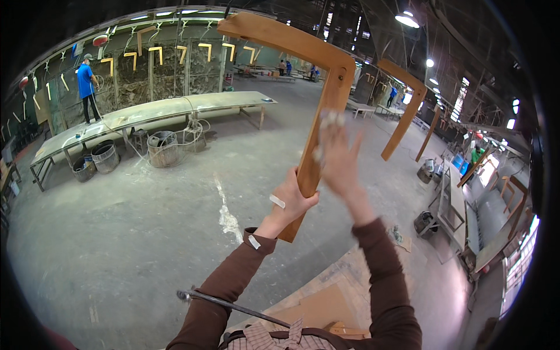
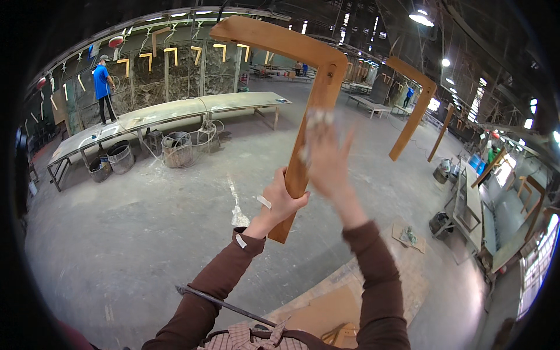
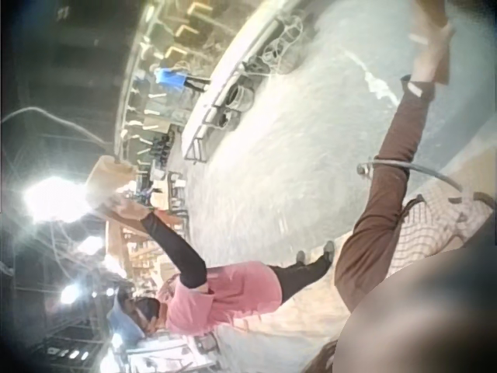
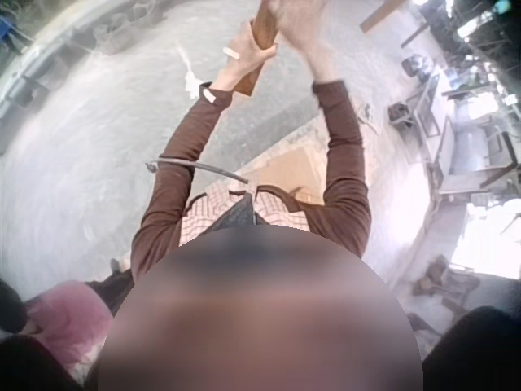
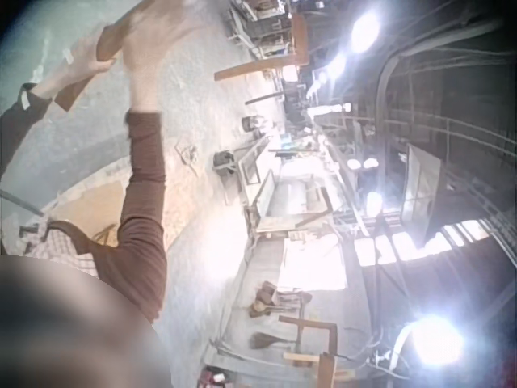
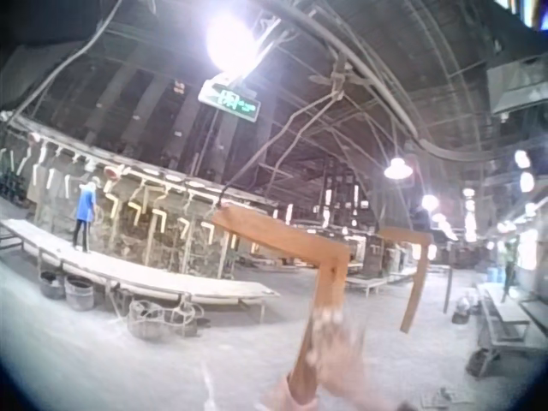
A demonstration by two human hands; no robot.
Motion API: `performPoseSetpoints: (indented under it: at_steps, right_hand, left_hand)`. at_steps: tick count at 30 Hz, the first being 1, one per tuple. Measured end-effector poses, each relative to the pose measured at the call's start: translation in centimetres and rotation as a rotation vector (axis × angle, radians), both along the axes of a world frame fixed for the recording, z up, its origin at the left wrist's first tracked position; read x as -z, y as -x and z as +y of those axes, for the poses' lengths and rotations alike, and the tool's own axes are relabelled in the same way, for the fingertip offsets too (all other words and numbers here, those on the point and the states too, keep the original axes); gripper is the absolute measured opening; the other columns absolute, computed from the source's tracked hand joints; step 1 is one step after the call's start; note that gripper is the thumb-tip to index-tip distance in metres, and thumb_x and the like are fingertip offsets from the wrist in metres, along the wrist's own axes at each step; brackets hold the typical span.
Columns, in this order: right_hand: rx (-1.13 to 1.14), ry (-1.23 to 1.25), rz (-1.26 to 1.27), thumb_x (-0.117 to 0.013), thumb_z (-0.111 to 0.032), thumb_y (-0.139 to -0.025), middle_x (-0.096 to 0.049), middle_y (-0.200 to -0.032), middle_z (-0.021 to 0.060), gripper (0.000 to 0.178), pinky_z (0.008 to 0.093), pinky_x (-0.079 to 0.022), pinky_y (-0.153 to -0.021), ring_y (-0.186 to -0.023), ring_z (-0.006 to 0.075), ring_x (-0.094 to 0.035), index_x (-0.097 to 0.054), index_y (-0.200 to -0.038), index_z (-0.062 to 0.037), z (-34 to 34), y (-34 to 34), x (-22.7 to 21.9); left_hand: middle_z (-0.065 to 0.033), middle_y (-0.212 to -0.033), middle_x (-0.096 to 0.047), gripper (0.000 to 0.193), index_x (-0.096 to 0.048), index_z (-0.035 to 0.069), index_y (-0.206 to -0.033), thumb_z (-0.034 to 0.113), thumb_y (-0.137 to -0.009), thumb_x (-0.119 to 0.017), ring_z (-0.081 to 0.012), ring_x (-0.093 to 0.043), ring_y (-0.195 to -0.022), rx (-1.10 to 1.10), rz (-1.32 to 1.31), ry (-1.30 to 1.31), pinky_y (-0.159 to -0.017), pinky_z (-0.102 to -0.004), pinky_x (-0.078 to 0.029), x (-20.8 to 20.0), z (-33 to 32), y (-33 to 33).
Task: The person sands a wooden chair frame with sandpaper and sprays it with a handheld spray gun. They repeatedly rotate the frame to access different surfaces, alternating between sanding and spraying throughout the clip.
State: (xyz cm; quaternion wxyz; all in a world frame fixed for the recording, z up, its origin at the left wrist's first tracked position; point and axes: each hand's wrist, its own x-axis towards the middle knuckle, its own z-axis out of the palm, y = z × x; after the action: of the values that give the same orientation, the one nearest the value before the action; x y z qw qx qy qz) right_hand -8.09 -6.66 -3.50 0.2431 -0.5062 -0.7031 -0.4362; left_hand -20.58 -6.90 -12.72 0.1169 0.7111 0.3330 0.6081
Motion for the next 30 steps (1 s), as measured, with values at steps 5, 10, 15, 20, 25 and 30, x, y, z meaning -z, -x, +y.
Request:
performPoseSetpoints:
  at_steps: [5,10,15,20,25,30]
  right_hand:
    - [-0.077,-0.002,0.127,-0.050,-0.024,-0.089,-0.021,-0.152,0.0141,0.061,0.0633,-0.002,-0.108,-0.143,0.0306,-0.012,-0.030,-0.142,-0.0030,-2.6,1.8,2.3]
    - [-0.049,-0.249,0.196,-0.044,-0.032,-0.093,-0.020,-0.153,0.0065,0.060,0.0678,-0.015,-0.105,-0.142,0.0274,-0.015,-0.024,-0.146,-0.0116,4.2,0.4,-12.1]
    - [0.035,-0.219,0.164,-0.038,-0.038,-0.096,-0.019,-0.153,0.0029,0.058,0.0689,-0.016,-0.104,-0.142,0.0258,-0.014,-0.023,-0.146,-0.0140,6.2,-1.2,-13.4]
    - [0.001,0.032,0.090,-0.054,-0.032,-0.086,-0.031,-0.148,0.0105,0.061,0.0674,-0.007,-0.105,-0.140,0.0298,-0.020,-0.039,-0.138,-0.0057,-1.9,1.1,2.3]
    - [-0.103,0.410,0.200,-0.055,-0.030,-0.084,-0.031,-0.146,0.0149,0.062,0.0645,-0.006,-0.107,-0.139,0.0304,-0.021,-0.040,-0.137,-0.0019,-11.2,3.3,17.5]
    - [0.005,0.863,0.484,-0.049,-0.028,-0.091,-0.032,-0.147,0.0120,0.048,0.0673,-0.017,-0.103,-0.139,0.0300,-0.024,-0.042,-0.134,-0.0072,-13.6,1.8,26.8]
  left_hand:
    - [-0.0247,-0.083,-0.062,0.071,-0.040,-0.003,-0.115,0.020,-0.063,-0.082,-0.0423,-0.062,-0.075,0.060,-0.073,-0.012,-0.062,-0.0456,-0.051,-0.5,0.3,-1.2]
    - [-0.0215,-0.087,-0.062,0.070,-0.039,-0.004,-0.117,0.022,-0.067,-0.081,-0.0350,-0.064,-0.073,0.141,-0.077,-0.005,-0.063,-0.0400,-0.052,-0.1,-0.5,-2.1]
    - [-0.0107,-0.094,-0.061,0.056,-0.039,0.001,-0.122,0.028,-0.084,-0.069,-0.0172,-0.063,-0.072,0.740,-0.367,0.449,-0.063,-0.0305,-0.052,1.8,-1.2,-1.5]
    - [-0.0077,-0.099,-0.060,0.055,-0.041,0.003,-0.127,0.049,-0.098,-0.034,-0.0145,-0.062,-0.081,0.956,-0.645,0.629,-0.072,-0.0306,-0.052,2.6,-0.3,-1.0]
    - [-0.0165,-0.113,-0.058,0.077,-0.039,0.004,-0.132,0.067,-0.091,-0.022,-0.0211,-0.062,-0.094,1.518,-0.626,0.659,-0.083,-0.0355,-0.050,1.5,0.7,0.6]
    - [-0.0118,-0.105,-0.062,0.059,-0.043,0.005,-0.129,0.052,-0.093,-0.048,-0.0182,-0.063,-0.086,1.197,-0.396,0.613,-0.074,-0.0319,-0.051,0.4,-0.4,0.6]
